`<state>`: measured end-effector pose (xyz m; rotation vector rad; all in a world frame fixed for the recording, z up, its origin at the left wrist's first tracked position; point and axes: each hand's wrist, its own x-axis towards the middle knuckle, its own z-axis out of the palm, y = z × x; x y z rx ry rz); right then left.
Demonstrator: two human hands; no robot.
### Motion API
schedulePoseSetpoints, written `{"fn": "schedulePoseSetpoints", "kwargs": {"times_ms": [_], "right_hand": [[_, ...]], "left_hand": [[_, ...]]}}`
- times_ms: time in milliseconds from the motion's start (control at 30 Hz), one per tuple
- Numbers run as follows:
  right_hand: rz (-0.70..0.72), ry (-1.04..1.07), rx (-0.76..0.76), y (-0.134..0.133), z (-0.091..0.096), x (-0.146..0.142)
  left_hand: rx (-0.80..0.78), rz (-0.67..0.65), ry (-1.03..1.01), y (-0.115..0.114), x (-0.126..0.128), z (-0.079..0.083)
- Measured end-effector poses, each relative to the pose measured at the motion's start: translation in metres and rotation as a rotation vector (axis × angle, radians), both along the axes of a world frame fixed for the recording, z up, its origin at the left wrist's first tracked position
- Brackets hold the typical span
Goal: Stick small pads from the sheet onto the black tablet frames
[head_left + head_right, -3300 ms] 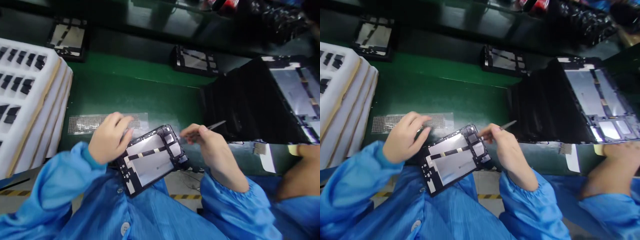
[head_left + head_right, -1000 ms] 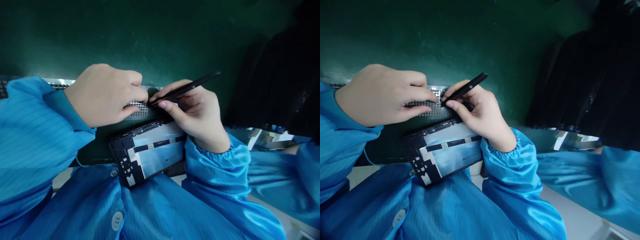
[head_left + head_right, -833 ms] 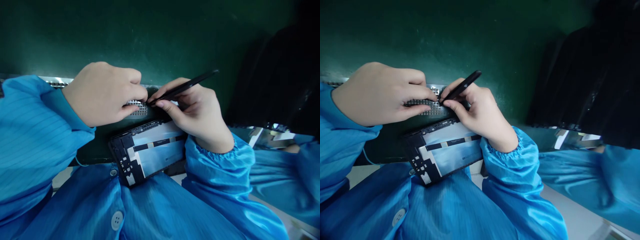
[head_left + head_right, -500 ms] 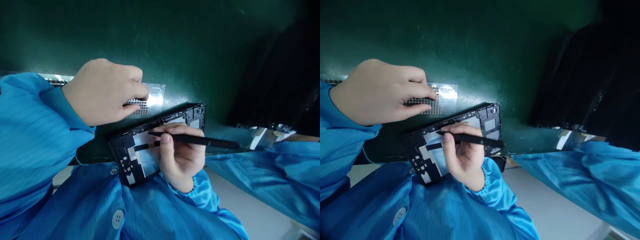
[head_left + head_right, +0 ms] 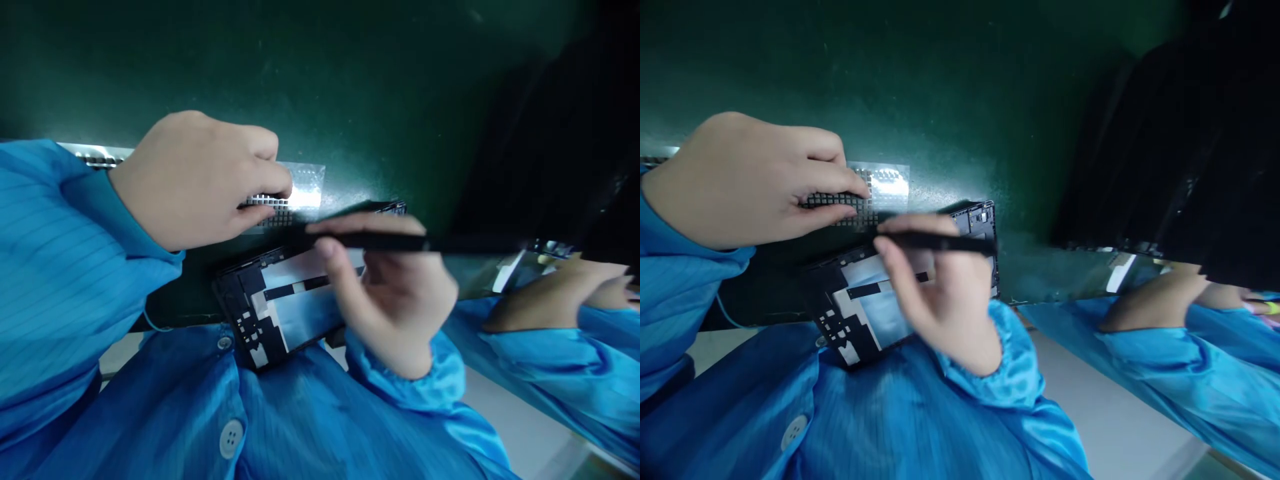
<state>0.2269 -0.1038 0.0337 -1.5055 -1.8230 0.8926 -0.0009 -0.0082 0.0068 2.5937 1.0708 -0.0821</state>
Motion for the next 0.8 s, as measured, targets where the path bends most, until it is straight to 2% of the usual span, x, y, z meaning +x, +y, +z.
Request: {"fn": "schedulePoseSetpoints", "kwargs": {"times_ms": [100,200,333,567,633,733,800], "right_hand": [[0.103,0.026,-0.092,0.038,-0.003,0.015],[0.191,0.048,-0.178,0.058,-0.012,0.022],[0.214,0.078,-0.173,0.058,-0.019,0.024],[0.238,0.091,-0.071,0.058,-0.02,0.023],[0.147,0.169,-0.014,0.048,-0.021,0.023],[-0.196,0.34,0.14,0.022,-0.024,0.024],[-0.391,0.379,0.22,0.003,-0.028,0.024]], "left_hand": [[-0.019,0.001,-0.01,0.001,0.001,0.0],[-0.077,0.025,-0.075,0.001,0.001,0.0],[-0.129,0.059,-0.135,0.0,0.0,-0.001],[-0.023,-0.004,-0.054,0.003,-0.001,-0.007],[-0.003,-0.005,-0.039,0.002,-0.002,-0.007],[0.016,-0.028,-0.047,0.001,-0.006,-0.008],[0.045,-0.044,-0.068,0.001,-0.008,-0.01]]}}
